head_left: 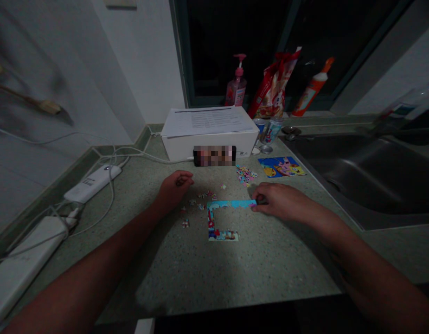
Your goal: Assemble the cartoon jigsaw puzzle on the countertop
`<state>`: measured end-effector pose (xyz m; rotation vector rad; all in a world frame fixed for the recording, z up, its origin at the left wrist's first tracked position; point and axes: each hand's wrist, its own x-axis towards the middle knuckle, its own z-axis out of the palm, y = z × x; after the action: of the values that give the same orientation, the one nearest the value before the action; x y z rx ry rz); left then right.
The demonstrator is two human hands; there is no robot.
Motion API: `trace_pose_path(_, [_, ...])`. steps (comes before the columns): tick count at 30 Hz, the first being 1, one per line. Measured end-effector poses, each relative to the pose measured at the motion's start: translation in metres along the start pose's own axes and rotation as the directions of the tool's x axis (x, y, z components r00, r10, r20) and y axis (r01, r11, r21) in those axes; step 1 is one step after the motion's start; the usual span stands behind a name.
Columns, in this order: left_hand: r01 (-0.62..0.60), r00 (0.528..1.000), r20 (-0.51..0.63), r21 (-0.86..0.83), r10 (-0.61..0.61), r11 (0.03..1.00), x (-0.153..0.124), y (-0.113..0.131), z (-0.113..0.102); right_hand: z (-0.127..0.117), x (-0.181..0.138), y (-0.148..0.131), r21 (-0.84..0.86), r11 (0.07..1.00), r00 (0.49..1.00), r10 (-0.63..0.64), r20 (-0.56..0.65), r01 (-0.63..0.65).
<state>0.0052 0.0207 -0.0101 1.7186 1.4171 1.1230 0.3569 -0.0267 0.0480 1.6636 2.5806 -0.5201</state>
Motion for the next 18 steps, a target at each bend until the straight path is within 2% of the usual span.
trace_pose_path(12, [-0.009, 1.0, -0.011, -0.001, 0.009, 1.0, 0.0007, -0.0036, 0.0012, 0.0032, 0.0004, 0.0048, 0.001, 0.999, 0.999, -0.033, -0.028, 0.033])
trace_pose_path(18, [-0.009, 1.0, 0.001, -0.003, 0.009, 1.0, 0.0015, -0.0046, 0.0015, -0.0005, 0.0003, 0.0057, -0.017, 0.997, 0.992, -0.082, -0.099, 0.081])
